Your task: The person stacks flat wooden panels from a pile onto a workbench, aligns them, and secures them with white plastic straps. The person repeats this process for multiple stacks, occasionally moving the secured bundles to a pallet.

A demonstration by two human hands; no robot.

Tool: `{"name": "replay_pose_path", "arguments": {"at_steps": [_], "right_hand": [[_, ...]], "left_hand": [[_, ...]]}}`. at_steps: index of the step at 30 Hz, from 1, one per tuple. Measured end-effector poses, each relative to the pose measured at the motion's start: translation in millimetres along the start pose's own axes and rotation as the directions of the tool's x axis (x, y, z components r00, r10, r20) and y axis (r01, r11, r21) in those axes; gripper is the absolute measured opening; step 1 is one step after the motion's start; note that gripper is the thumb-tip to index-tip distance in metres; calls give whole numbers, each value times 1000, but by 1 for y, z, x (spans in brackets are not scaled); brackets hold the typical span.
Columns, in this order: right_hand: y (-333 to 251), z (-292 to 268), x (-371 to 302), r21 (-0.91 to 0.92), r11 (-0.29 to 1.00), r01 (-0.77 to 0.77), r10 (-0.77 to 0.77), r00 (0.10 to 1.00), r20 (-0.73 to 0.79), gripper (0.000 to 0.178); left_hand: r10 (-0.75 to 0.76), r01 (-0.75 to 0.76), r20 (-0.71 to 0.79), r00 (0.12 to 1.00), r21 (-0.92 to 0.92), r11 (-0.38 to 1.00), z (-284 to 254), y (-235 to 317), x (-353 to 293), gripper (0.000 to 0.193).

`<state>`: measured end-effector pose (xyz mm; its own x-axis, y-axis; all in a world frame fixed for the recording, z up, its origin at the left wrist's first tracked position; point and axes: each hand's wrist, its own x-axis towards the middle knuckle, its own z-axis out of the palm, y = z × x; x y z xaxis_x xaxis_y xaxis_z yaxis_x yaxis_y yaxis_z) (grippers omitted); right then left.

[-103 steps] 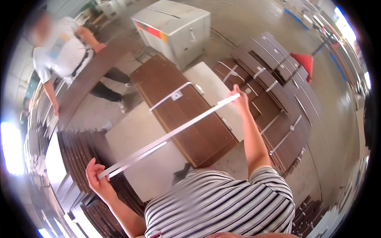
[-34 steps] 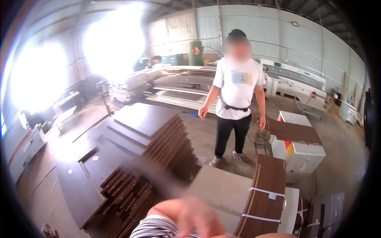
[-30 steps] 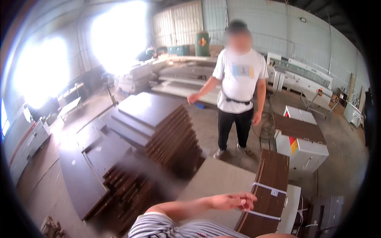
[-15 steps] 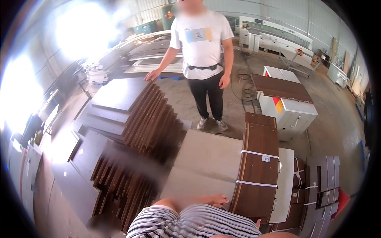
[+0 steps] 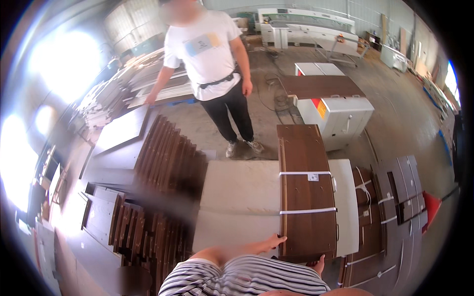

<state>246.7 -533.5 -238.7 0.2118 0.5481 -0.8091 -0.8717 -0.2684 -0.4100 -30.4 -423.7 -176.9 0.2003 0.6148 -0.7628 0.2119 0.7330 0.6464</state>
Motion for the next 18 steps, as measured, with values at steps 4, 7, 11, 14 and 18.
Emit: {"name": "replay_pose_path", "arguments": {"at_steps": [4,7,11,14,18], "right_hand": [[2,43,-54,-20,977,212,-199,943,265,46],[-10,69,-96,-403,567,718,-466,683,562,47],[-26,81,-101,68,908,413,-418,903,102,46],[-47,69,-123,32,847,530,-529,847,-51,40],[-72,24,-178,-50,832,552,-554,827,-96,35]], "left_hand": [[79,-80,-19,997,-58,995,-5,-32,27,67],[129,-127,27,991,-65,990,-13,-2,-13,65],[107,-26,314,943,-254,967,8,16,-56,62],[-27,115,527,849,-134,984,27,54,-116,58],[-142,254,637,757,-86,963,33,17,-107,55]]}}
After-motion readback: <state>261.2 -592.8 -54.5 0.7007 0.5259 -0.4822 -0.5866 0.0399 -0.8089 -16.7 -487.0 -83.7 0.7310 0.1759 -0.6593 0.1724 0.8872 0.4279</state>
